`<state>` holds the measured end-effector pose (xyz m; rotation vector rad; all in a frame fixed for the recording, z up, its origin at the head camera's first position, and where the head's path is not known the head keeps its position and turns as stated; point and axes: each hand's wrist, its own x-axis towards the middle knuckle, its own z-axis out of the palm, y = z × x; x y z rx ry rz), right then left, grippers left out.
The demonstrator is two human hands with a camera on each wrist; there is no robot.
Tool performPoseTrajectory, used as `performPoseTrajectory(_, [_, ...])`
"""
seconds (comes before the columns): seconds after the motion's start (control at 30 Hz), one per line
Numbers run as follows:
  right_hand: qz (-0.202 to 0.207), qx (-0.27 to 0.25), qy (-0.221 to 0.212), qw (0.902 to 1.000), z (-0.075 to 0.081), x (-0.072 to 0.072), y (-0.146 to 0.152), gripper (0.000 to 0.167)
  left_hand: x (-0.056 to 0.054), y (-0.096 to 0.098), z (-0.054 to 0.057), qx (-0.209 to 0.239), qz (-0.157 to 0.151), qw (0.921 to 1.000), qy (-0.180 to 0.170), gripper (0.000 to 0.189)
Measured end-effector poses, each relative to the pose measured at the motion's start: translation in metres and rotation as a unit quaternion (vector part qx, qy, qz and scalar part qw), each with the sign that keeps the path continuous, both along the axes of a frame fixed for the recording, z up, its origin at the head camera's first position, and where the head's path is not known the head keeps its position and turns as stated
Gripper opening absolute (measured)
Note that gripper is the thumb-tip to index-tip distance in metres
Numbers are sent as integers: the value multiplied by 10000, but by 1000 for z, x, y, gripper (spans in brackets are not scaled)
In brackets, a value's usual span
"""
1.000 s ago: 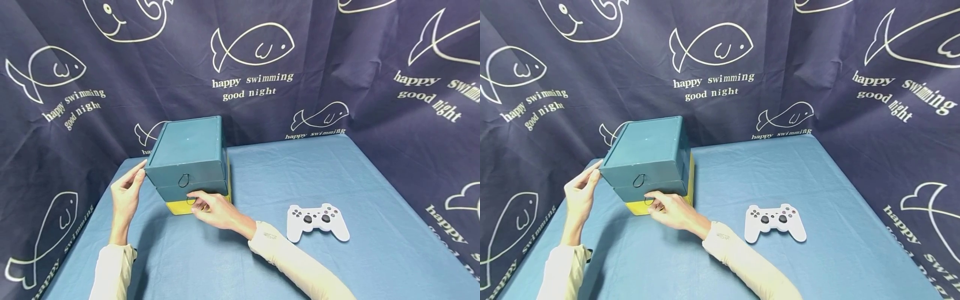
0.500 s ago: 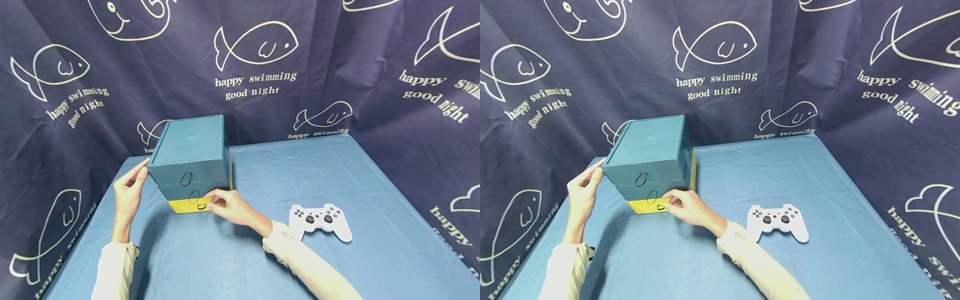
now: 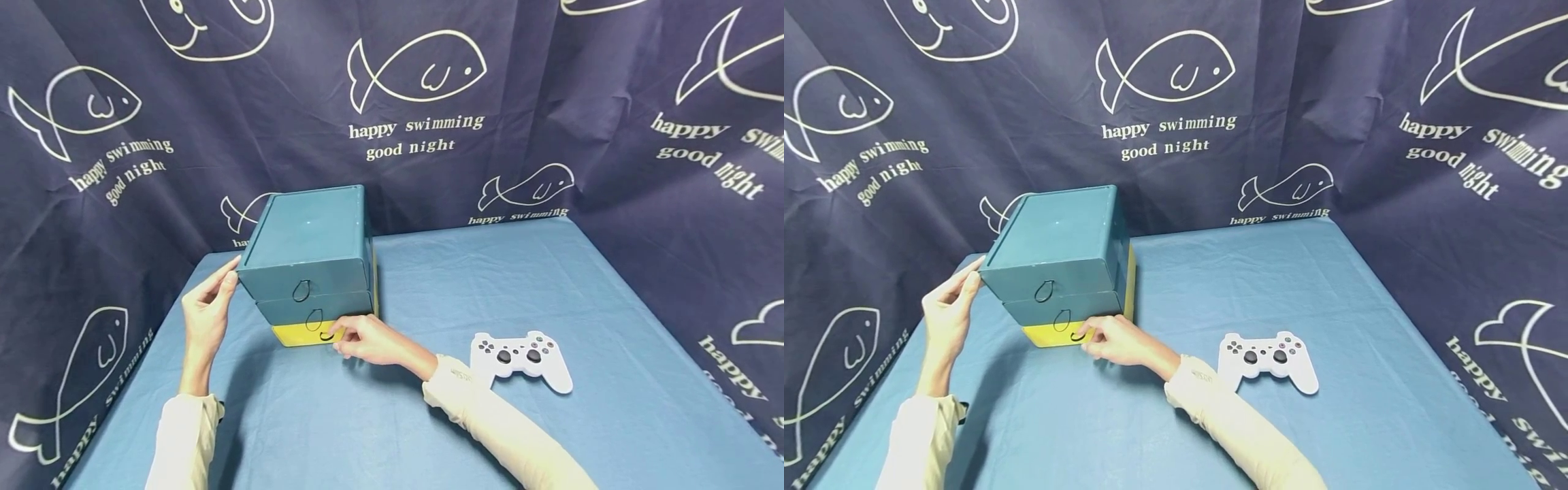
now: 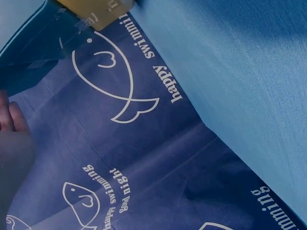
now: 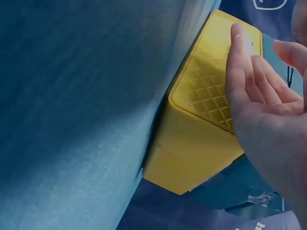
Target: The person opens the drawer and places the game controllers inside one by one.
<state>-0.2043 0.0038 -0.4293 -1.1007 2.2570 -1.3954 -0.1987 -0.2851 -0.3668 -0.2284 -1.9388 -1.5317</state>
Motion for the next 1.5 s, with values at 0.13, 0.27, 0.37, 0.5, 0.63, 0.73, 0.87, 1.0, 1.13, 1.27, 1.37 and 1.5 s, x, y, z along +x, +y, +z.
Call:
performPoseTrajectory(0.13, [-22, 150, -52, 9999, 0, -3, -5, 30, 1, -1, 0, 29, -21, 10000, -55, 29])
performPoseTrajectory(0.27, [-40, 365, 244, 9990, 0, -3, -11, 29, 2, -1, 0, 55, -48, 10000, -23, 29])
performPoseTrajectory(0.37, [-159, 524, 498, 9973, 0, -3, -14, 27, 2, -1, 1, 49, -57, 10000, -23, 29])
performPoseTrajectory(0.5, [-333, 752, 632, 9946, -1, -3, -17, 26, 2, 0, 1, 73, -125, 9999, -63, 30])
performPoseTrajectory(0.63, [-358, 879, 592, 9937, -2, -3, -19, 26, 1, -1, 0, 109, -119, 9999, -19, 29])
performPoseTrajectory(0.73, [-340, 858, 578, 9941, -1, -4, -20, 25, 1, -1, 0, 87, -53, 9999, 1, 29])
performPoseTrajectory(0.87, [-358, 806, 577, 9944, -2, -4, -20, 23, 0, -1, 1, 23, -18, 10000, -48, 29])
performPoseTrajectory(1.0, [-344, 754, 473, 9954, -2, -1, -20, 22, 1, -1, 0, 56, -43, 9999, -77, 29])
performPoseTrajectory(1.13, [-338, 685, 440, 9961, -1, 2, -21, 22, 1, -1, -1, 44, -38, 10000, -68, 30])
performPoseTrajectory(1.27, [-366, 659, 503, 9959, -1, 4, -21, 23, 0, -1, -1, 22, -22, 10000, -66, 30])
performPoseTrajectory(1.37, [-362, 639, 525, 9959, -1, 5, -20, 22, 0, -2, -2, 50, -24, 9999, -84, 30])
performPoseTrajectory(1.5, [-301, 571, 423, 9970, -2, 8, -20, 20, 0, -2, -2, -6, 15, 9999, -108, 30])
